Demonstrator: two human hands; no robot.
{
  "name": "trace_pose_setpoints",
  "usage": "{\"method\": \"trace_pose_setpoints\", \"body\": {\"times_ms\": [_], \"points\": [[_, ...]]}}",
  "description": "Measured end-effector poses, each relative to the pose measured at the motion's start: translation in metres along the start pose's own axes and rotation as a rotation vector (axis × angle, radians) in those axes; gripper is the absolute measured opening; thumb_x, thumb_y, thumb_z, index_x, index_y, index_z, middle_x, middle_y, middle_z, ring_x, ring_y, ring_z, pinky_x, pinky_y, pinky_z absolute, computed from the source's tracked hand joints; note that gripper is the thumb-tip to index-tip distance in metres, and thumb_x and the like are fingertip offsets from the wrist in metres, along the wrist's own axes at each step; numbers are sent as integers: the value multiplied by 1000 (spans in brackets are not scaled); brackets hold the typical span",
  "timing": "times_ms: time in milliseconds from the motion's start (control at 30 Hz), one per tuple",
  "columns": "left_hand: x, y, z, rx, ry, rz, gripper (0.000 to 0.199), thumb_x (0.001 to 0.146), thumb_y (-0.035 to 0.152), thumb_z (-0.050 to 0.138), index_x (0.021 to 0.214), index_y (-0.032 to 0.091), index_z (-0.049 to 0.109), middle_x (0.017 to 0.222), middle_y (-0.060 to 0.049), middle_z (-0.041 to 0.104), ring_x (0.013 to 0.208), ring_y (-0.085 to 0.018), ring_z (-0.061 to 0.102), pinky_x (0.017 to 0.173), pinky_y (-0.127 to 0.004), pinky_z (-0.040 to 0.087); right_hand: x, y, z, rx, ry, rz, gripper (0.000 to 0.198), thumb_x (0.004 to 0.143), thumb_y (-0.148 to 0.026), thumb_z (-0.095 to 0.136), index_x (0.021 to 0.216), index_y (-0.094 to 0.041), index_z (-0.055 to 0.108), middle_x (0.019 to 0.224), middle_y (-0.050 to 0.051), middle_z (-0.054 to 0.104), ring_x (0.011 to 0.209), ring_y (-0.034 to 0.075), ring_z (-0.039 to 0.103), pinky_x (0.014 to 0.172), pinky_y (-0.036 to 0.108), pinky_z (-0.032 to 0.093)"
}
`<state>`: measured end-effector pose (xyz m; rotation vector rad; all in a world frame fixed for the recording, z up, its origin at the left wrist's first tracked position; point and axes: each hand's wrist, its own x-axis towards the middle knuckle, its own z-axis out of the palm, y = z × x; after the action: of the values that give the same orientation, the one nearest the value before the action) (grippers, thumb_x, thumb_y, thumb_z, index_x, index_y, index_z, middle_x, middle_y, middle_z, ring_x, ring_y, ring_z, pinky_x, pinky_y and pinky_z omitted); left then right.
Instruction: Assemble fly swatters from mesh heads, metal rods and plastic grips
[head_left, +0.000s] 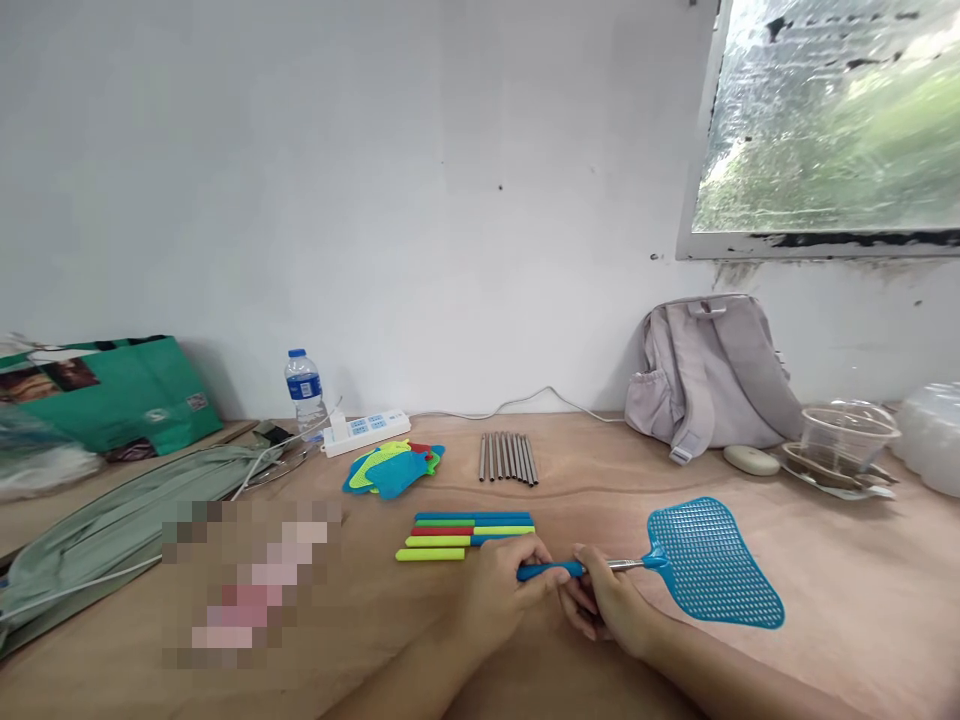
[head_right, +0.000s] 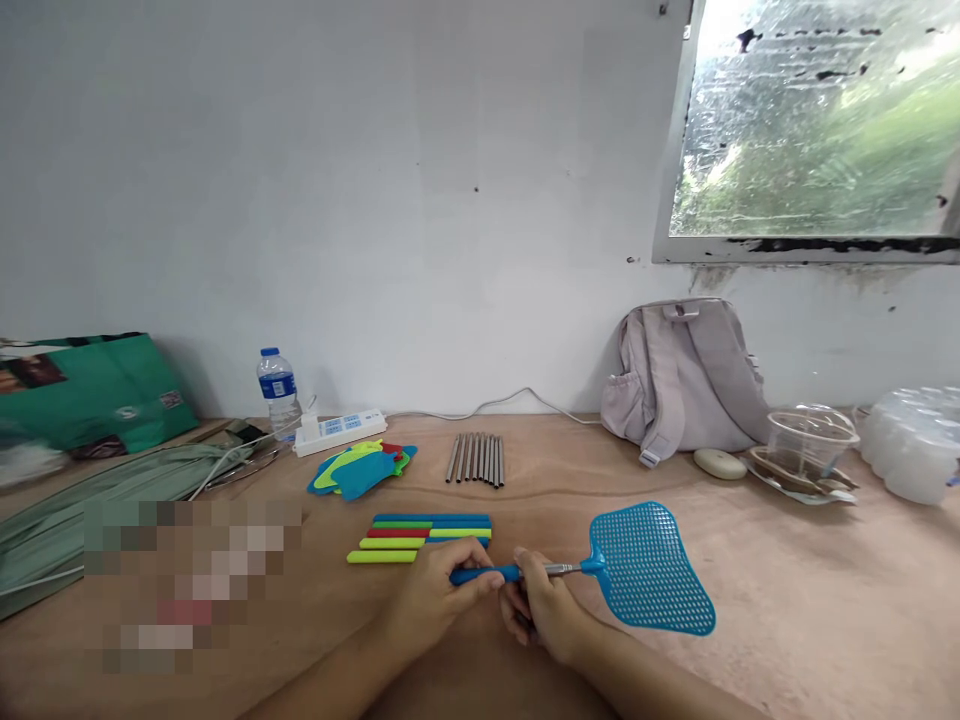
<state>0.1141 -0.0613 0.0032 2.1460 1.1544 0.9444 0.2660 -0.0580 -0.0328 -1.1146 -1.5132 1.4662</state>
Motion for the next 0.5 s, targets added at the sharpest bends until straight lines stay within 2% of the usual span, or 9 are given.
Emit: {"method": "trace_pose_setpoints", "body": {"times_ms": [167,233,333,400,500], "points": [[3,-1,-7,38,-45,25,14,76,31,52,77,18,59,70,2,60,64,-12,50,57,-20,35,7,-4,-13,75,51,-8,47,74,-50,36,38,-21,34,33,-3,38,29,7,29,34,23,19],[4,-5,-13,52,-61,46,12,75,25,52,83,19,59,79,1,62,70,-13,53,63,-21,37,10,-8,-23,239,77,-17,42,71,-45,46,40,-20,32,34,-5,36,30,6,28,35,22,18],[4,-11,-21,64,-82,51,17,76,25,51,90,20,59,87,0,62,78,-14,55,69,-22,39,14,-11,-34,474,89,-89,38,69,-42,46,42,-21,29,34,-7,31,28,5,20,34,22,13],[3,-13,-24,73,-108,69,19,78,26,49,94,21,59,92,-1,63,83,-15,55,73,-23,39,16,-10,-38,504,100,-121,37,70,-40,43,42,-21,29,33,-7,30,28,5,19,34,22,12],[1,-14,-24,112,-136,83,18,81,29,46,93,21,57,91,0,62,81,-14,54,71,-22,38,17,-3,-35,413,166,-152,35,71,-37,37,41,-22,29,33,-5,31,28,7,23,34,23,16]]}}
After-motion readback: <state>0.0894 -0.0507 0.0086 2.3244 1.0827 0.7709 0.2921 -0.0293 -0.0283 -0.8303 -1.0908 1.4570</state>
